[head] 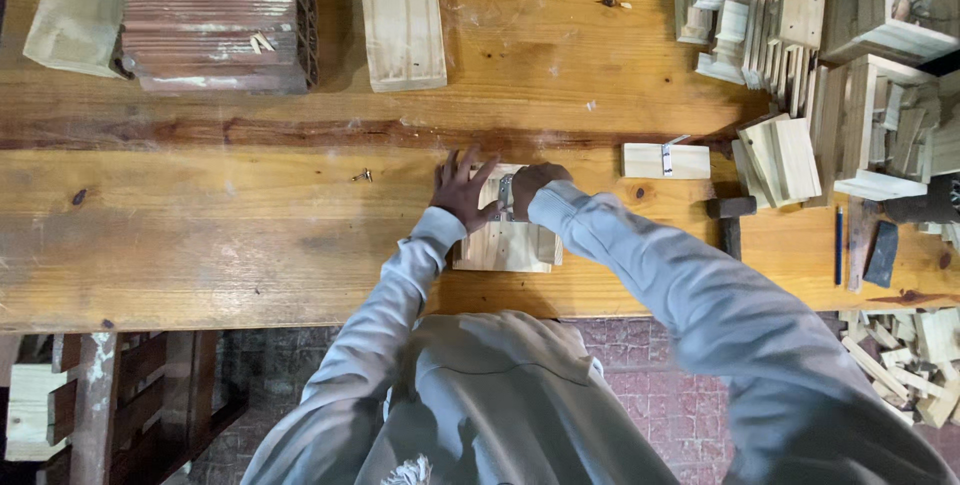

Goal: The person assembles a small wooden box by placing thin wooden slats into a base and using a screwdriver to secure metal hardware.

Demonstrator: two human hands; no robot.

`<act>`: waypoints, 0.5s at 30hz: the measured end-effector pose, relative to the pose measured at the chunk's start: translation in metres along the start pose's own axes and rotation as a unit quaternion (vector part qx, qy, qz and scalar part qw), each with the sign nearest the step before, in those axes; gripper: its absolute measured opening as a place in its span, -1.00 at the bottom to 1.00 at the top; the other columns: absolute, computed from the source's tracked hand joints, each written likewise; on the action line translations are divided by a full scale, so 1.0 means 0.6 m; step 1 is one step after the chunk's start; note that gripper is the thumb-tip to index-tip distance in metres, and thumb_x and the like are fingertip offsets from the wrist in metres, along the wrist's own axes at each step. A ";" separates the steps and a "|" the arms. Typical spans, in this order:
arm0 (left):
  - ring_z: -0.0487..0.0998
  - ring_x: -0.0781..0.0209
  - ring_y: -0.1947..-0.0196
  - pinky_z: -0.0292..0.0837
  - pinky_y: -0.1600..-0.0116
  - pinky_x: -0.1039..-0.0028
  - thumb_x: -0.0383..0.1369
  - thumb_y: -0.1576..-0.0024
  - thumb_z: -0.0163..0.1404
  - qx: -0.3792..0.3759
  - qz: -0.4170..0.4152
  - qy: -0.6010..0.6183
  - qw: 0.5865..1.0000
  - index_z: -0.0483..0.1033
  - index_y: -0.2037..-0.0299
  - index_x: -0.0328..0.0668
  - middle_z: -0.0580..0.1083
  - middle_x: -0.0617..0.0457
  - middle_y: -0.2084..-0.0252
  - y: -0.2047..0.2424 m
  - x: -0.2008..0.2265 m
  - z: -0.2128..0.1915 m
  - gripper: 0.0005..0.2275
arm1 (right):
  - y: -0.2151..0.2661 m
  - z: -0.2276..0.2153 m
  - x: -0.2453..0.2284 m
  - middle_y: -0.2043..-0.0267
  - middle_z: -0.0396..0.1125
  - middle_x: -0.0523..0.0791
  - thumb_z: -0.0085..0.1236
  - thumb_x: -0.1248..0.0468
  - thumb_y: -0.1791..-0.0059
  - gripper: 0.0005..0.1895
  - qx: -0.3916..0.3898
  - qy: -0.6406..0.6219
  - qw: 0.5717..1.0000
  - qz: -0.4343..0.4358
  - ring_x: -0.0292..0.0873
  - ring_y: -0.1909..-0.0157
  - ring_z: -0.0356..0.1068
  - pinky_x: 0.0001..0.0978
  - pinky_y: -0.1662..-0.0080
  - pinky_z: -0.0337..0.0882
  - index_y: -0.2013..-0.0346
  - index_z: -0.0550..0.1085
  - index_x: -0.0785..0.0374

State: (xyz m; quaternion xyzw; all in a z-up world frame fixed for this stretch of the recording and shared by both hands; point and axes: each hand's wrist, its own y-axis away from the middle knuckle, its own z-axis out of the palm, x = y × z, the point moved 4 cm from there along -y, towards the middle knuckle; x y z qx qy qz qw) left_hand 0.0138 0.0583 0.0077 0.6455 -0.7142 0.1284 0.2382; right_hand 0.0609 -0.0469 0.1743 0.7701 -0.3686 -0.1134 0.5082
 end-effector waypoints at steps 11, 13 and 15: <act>0.07 -0.56 -0.40 0.35 -0.32 -0.14 -0.12 0.01 0.14 0.088 0.059 0.048 0.993 -0.14 -0.56 0.22 -0.06 -0.28 -0.46 -0.002 -0.012 0.035 -0.10 | -0.091 0.112 -0.023 0.43 0.53 -0.04 0.08 0.42 0.06 -0.81 0.377 0.128 0.900 -0.174 0.02 0.31 0.58 -0.16 0.28 0.54 0.45 0.64 0.23; 0.09 -0.57 -0.39 0.31 -0.37 -0.11 -0.10 0.00 0.12 0.087 0.070 0.040 0.993 -0.14 -0.56 0.16 -0.05 -0.32 -0.44 0.009 -0.011 0.047 -0.10 | -0.086 0.114 -0.038 0.43 0.53 0.01 0.06 0.43 0.06 -0.81 0.350 0.109 0.911 -0.187 0.05 0.32 0.57 -0.13 0.29 0.54 0.47 0.62 0.29; 0.08 -0.57 -0.40 0.23 -0.43 -0.10 -0.07 -0.02 0.07 0.086 0.065 0.042 0.993 -0.12 -0.55 0.12 -0.05 -0.33 -0.45 0.003 -0.011 0.043 -0.14 | -0.077 0.082 -0.029 0.31 0.57 -0.06 -0.07 0.35 -0.02 -0.70 0.259 -0.025 0.963 -0.066 0.00 0.17 0.59 -0.18 0.22 0.52 0.41 0.65 0.15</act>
